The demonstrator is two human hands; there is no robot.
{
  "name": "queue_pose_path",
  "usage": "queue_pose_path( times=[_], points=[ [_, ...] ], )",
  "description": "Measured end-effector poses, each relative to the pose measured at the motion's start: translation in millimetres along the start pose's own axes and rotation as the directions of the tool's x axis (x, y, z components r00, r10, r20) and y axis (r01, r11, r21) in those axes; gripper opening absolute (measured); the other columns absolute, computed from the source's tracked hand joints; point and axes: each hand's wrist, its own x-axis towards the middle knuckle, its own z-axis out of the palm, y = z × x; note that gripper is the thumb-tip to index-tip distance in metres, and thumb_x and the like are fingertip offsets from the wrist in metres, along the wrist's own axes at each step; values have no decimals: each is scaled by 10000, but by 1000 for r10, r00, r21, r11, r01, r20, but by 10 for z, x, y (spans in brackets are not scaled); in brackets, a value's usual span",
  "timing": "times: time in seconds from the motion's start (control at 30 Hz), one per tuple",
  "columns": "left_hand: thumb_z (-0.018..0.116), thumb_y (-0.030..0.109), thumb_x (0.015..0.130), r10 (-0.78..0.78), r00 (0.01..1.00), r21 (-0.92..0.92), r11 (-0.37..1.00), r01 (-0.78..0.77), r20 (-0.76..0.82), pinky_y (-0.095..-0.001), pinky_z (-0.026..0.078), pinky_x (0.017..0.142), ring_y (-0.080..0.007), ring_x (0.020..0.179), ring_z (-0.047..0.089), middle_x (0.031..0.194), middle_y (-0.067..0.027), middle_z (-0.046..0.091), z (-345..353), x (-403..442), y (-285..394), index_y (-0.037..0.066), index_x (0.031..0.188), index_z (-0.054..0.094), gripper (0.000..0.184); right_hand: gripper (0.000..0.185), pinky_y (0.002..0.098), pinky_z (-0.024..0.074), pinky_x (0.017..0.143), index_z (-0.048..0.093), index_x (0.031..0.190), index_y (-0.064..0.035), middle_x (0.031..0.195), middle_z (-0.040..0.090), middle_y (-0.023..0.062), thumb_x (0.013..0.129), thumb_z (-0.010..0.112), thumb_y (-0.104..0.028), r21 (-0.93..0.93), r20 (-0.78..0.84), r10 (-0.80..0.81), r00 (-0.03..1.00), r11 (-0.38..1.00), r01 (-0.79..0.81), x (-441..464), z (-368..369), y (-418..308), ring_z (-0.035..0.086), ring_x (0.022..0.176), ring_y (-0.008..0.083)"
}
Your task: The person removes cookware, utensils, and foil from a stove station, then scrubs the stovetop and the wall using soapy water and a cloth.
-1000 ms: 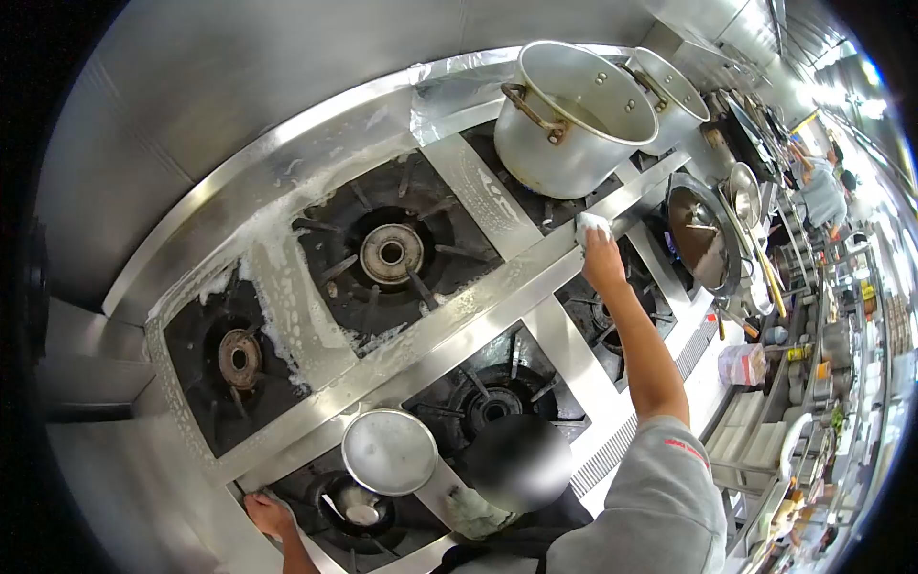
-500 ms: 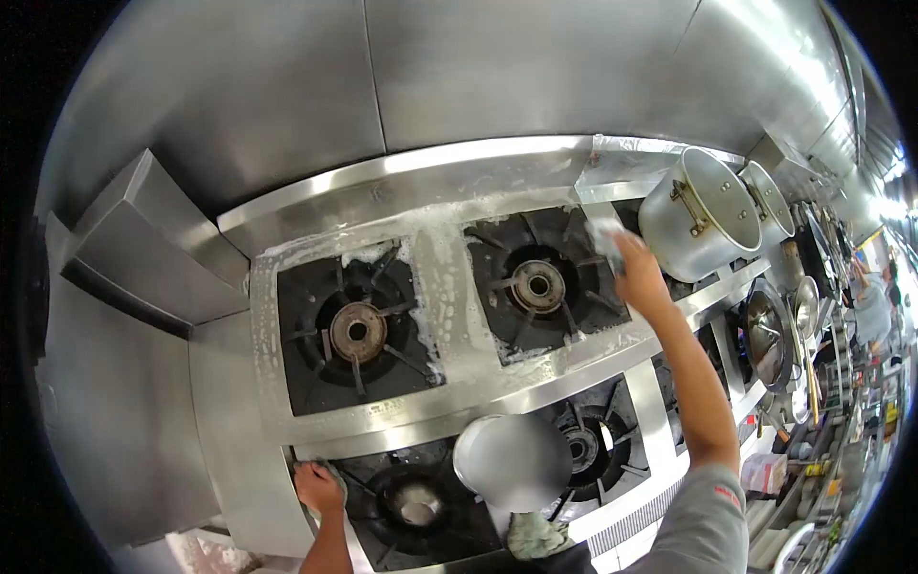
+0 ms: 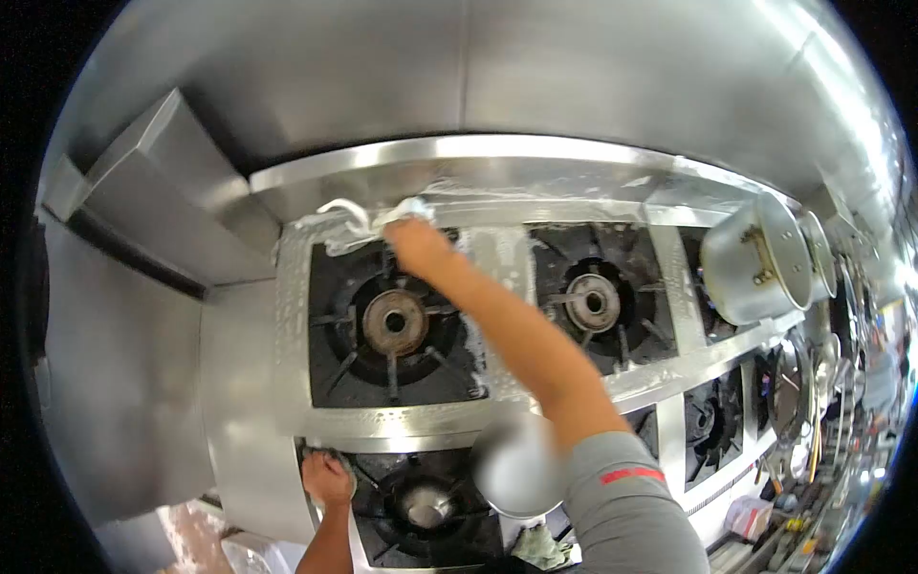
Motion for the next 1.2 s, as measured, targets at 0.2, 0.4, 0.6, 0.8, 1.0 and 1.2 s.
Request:
queue_pose_path(
  times=[0.2,0.4,0.6,0.8,1.0,1.2],
  points=[
    [534,193,770,-45,999,-65,997,46,21,-472,430,613,-346,708,538,741,-127,538,-17,35,-28,90,748,550,107,649,480,408,979,580,1238,-141,1194,575,217,629,618,79,-235,-262,264,928,916,-326,-1090,-603,1165,506,1138,412],
    [580,202,744,-18,1000,-104,994,18,2,-449,443,580,-319,678,531,741,-107,528,-34,47,-69,100,733,532,113,690,436,452,937,552,1277,-164,1139,602,212,651,560,126,-44,-213,231,949,969,-245,-473,-471,389,522,1101,426],
    [581,175,749,12,1000,-164,986,-14,-10,-438,444,578,-316,670,530,731,-104,520,-32,47,-121,104,724,528,93,568,469,332,1092,534,1278,-120,1340,511,122,729,642,-25,-142,-170,-368,914,927,347,538,-63,-1837,418,1277,377],
    [531,155,771,86,995,-171,981,-92,-39,-460,434,599,-344,685,526,720,-130,512,-15,8,-161,73,736,532,89,331,455,413,999,620,1117,-105,1152,617,97,786,604,-109,-424,-59,-303,951,870,250,808,370,-1416,501,1206,290],
    [519,160,772,57,998,-113,992,-57,-3,-482,414,601,-370,698,524,727,-156,516,30,-23,-134,49,730,537,120,491,424,439,979,619,1128,-111,1168,613,148,659,660,31,-289,-38,-9,999,957,-2,-662,-569,828,557,1118,323],
    [498,195,831,53,999,-50,997,-53,7,-504,402,616,-396,717,515,751,-168,509,47,-35,-94,51,753,518,166,528,452,445,953,527,1242,-38,1214,568,226,722,593,21,-251,-216,544,811,772,-585,-1602,-1115,1958,554,1119,386]
  ],
)
